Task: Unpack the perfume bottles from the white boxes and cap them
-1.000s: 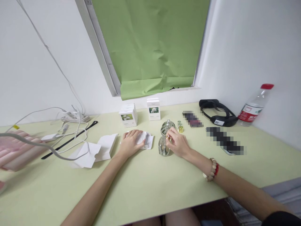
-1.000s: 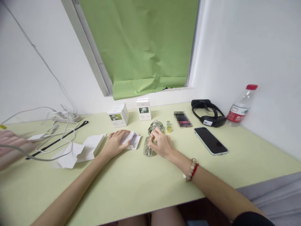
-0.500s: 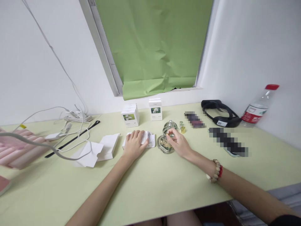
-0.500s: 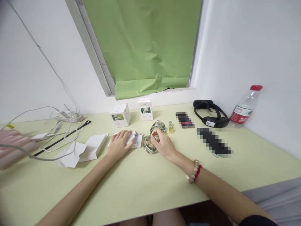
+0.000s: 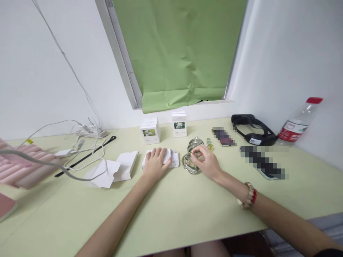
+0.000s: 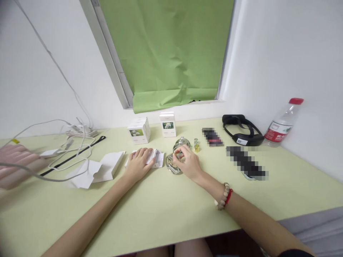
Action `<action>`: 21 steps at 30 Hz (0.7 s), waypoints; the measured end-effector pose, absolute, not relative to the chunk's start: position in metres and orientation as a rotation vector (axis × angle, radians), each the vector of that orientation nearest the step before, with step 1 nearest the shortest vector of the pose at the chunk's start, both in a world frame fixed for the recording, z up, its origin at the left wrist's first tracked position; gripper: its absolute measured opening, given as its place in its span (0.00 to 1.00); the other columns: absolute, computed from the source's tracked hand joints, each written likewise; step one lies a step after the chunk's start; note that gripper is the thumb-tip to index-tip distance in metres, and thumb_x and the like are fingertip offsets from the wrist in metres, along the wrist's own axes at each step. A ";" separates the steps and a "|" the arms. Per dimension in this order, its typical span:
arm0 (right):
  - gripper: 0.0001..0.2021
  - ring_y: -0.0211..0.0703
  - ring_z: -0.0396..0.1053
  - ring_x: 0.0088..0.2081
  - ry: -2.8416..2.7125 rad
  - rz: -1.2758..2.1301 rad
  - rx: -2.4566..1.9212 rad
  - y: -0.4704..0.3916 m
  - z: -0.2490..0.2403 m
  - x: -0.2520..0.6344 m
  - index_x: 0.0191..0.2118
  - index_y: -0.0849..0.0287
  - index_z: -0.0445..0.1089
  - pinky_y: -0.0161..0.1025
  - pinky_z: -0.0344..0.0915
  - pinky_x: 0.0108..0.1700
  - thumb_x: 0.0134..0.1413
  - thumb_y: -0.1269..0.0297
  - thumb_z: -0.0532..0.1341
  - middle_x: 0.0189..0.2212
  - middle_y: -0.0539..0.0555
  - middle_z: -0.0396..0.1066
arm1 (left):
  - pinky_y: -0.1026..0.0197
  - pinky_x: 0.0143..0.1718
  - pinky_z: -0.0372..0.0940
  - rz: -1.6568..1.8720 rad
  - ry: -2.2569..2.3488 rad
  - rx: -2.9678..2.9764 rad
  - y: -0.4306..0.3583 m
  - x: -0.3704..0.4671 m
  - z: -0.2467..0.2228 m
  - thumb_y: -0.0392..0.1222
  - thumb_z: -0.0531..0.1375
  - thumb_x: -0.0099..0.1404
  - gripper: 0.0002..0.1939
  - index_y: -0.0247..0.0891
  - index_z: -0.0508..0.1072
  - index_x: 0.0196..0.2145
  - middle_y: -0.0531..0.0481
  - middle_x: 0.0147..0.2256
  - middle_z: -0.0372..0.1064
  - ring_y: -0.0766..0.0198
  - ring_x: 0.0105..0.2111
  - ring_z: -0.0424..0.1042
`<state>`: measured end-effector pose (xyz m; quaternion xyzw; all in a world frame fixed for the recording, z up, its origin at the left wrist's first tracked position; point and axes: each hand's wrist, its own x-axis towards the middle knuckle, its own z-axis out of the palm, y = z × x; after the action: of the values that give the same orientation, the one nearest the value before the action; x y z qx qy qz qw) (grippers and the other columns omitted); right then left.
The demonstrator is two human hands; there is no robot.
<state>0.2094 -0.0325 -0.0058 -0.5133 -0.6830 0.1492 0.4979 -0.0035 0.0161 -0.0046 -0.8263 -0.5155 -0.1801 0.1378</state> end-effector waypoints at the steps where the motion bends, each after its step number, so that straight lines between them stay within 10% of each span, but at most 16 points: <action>1: 0.07 0.37 0.68 0.31 -1.682 0.347 -1.235 -0.034 -0.005 0.209 0.34 0.57 0.64 0.31 0.61 0.25 0.51 0.61 0.55 0.35 0.51 0.66 | 0.49 0.48 0.51 -0.515 -1.489 -2.387 0.016 -0.003 -0.005 0.49 0.46 0.64 0.17 0.40 0.63 0.47 0.43 0.45 0.65 0.53 0.48 0.61; 21: 0.15 0.45 0.63 0.43 -1.796 0.113 -1.218 -0.030 -0.012 0.203 0.39 0.56 0.63 0.43 0.58 0.48 0.40 0.73 0.56 0.39 0.54 0.65 | 0.50 0.46 0.51 -0.569 -1.451 -2.375 0.016 -0.007 -0.007 0.49 0.46 0.64 0.17 0.40 0.64 0.45 0.43 0.44 0.65 0.52 0.46 0.61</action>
<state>0.2029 -0.0301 -0.0117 -0.4959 -0.7316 0.0459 0.4655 -0.0071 0.0157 -0.0072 -0.8267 -0.5049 -0.1982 0.1498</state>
